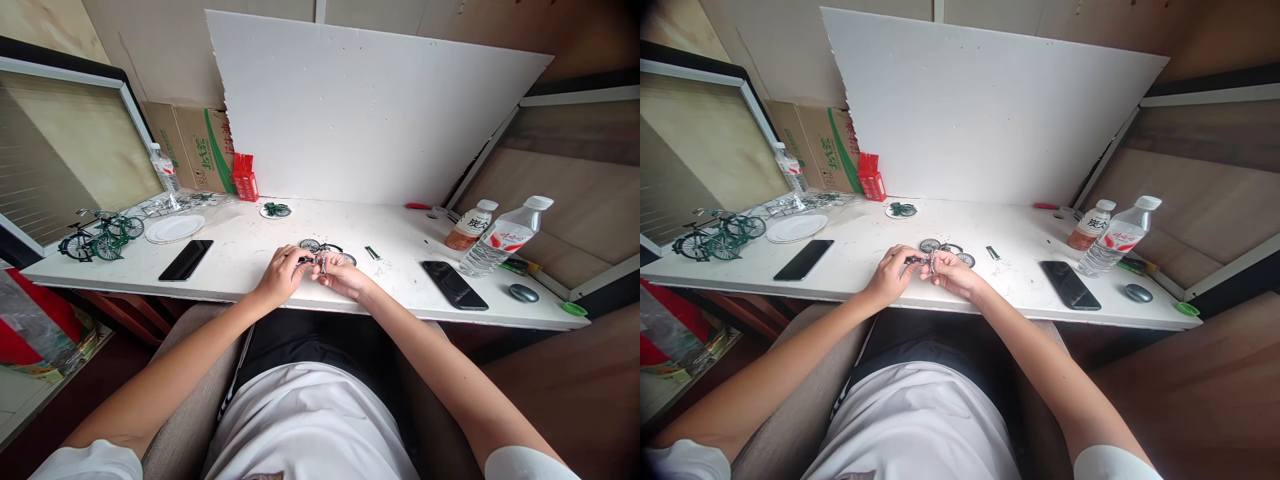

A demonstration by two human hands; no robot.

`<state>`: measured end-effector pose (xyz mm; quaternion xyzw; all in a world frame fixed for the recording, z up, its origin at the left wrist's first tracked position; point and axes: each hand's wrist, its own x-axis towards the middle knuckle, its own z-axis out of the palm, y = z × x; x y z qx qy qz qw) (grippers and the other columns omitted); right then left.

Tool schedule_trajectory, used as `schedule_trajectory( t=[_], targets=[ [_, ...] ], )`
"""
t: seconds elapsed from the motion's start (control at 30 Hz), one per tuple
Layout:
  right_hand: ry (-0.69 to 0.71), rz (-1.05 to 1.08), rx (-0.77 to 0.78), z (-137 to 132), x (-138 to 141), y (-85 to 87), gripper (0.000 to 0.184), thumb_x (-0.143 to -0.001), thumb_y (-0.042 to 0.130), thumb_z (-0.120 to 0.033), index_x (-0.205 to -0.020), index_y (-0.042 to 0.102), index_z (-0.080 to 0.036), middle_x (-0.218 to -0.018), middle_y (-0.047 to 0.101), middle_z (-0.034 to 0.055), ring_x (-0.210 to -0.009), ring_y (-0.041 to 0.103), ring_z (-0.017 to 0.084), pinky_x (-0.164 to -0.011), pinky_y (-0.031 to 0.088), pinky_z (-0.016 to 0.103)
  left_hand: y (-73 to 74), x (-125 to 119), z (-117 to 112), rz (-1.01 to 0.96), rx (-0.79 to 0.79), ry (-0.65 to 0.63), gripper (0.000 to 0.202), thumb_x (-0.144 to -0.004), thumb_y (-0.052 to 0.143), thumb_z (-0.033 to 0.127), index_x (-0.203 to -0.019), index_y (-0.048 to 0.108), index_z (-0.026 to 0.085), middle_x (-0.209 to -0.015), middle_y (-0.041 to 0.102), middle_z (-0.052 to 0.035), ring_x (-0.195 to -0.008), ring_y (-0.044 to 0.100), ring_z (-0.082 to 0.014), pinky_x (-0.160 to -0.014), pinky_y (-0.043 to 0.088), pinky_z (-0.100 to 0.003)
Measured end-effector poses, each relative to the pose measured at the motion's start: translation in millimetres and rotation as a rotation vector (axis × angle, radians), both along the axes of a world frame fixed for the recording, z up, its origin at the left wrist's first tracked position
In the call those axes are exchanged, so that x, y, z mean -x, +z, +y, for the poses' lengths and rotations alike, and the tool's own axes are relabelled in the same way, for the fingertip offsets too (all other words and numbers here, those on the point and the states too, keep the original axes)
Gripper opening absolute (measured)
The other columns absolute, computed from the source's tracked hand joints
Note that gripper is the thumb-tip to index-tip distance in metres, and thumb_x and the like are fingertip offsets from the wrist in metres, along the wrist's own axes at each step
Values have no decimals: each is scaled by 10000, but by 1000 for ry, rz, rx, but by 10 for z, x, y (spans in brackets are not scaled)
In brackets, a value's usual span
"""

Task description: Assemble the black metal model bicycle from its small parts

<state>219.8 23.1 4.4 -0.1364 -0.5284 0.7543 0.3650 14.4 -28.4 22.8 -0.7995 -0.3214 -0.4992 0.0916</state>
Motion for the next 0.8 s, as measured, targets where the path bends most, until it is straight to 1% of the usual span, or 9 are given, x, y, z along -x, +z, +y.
schedule_trajectory(
  t=[0.1,0.17,0.33,0.53,0.67,0.8],
  targets=[
    [8,-8,14,-3,0,0,389,-781,943,-433,-933,686,-184,-893,775,66,-841,754,184,-559,448,198,-22,4,8,5,-9,10,108,-1067,563,227,-1141,639,212,-1050,755,-86,-1012,695,-249,-929,533,-412],
    [12,-15,25,-10,1,4,415,-775,944,-450,-957,681,-187,-888,782,69,-852,765,193,-538,432,190,-28,8,10,11,-10,9,105,-1069,555,229,-1133,636,214,-1043,754,-84,-1008,698,-249,-927,531,-412],
    [28,-25,32,-19,-6,6,386,-803,930,-418,-915,640,-188,-884,788,70,-848,785,200,-511,412,178,-38,11,10,24,12,18,99,-1075,536,232,-1119,623,219,-1042,752,-82,-997,697,-247,-928,523,-410],
    [34,-41,11,-26,-8,19,392,-827,909,-425,-882,604,-184,-883,791,78,-784,788,191,-502,415,173,-82,14,18,43,79,34,122,-1080,506,233,-1167,590,221,-1070,744,-91,-1018,693,-255,-945,517,-423],
    [40,-57,17,-37,-4,38,402,-840,893,-442,-876,587,-183,-910,798,84,-714,778,176,-453,360,169,-114,21,31,58,74,45,113,-1078,483,209,-1156,565,213,-1048,731,-96,-1014,690,-261,-929,518,-425],
    [30,-72,13,-40,0,51,444,-805,915,-450,-848,561,-185,-933,805,79,-588,724,136,-408,288,174,-135,22,42,68,83,59,117,-1064,487,189,-1150,564,209,-1051,728,-106,-1014,683,-268,-929,514,-435]
  ],
)
